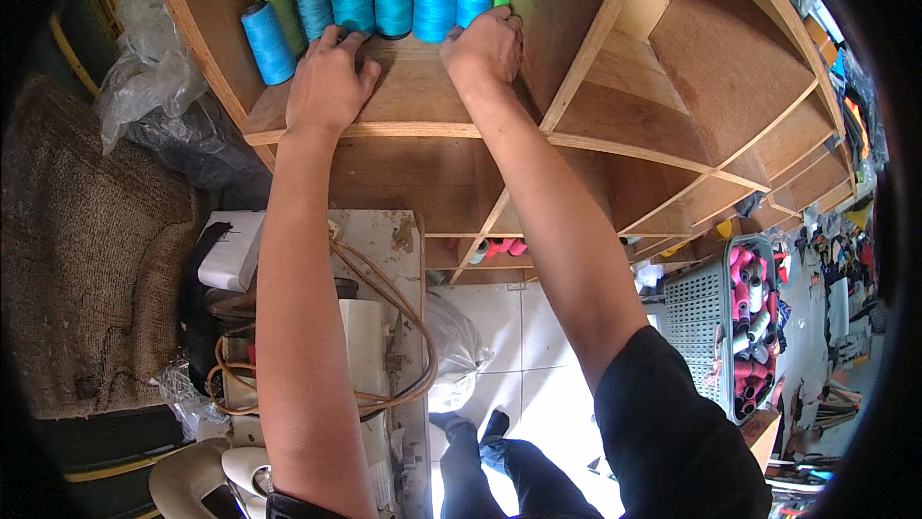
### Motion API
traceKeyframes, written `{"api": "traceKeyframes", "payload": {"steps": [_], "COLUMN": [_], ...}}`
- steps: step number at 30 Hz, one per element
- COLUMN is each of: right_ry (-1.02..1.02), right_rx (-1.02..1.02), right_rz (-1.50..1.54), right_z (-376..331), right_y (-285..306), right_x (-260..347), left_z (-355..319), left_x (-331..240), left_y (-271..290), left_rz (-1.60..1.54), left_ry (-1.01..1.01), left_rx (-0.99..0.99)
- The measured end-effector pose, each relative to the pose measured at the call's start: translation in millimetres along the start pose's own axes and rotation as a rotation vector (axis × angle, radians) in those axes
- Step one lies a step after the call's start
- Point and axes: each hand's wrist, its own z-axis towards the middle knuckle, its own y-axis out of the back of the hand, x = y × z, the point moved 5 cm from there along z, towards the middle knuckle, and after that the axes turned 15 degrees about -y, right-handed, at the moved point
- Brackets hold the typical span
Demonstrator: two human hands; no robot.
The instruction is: The person picks up thread spools from a cardboard box and places them onto a wooden shelf, arranging them by color. The person handles green and blue spools, moving them from the box to the shelf in a repetitive manner.
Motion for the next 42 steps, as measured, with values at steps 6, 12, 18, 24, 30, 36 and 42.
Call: {"api": "traceKeyframes", "payload": {"steps": [6, 12, 18, 24, 30, 36, 42], "right_ry": [-0.006, -0.015, 0.028, 0.05, 0.007, 0.241, 0.362], "right_rx": [0.025, 0.081, -0.047, 0.064, 0.12, 0.074, 0.344], "right_rz": [-0.003, -0.093, -0.065, -0.126, -0.165, 0.012, 0.273], "right_z": [3, -3, -1, -1, 0, -71, -267], "right_y": [4, 9, 4, -2, 0, 55, 156], "right_x": [-3, 1, -6, -2, -1, -11, -150], "left_z": [1, 0, 0, 0, 4, 1, -11], "left_x": [-1, -3, -1, 1, -3, -7, 6], "left_y": [-2, 3, -1, 1, 0, 15, 30], "left_rz": [0.011, 0.136, 0.126, 0.12, 0.118, 0.015, 0.057], "left_ry": [-0.026, 0.02, 0.05, 0.066, 0.029, -0.089, 0.0], "left_rx": [-0.018, 0.042, 0.041, 0.055, 0.017, -0.125, -0.184]}}
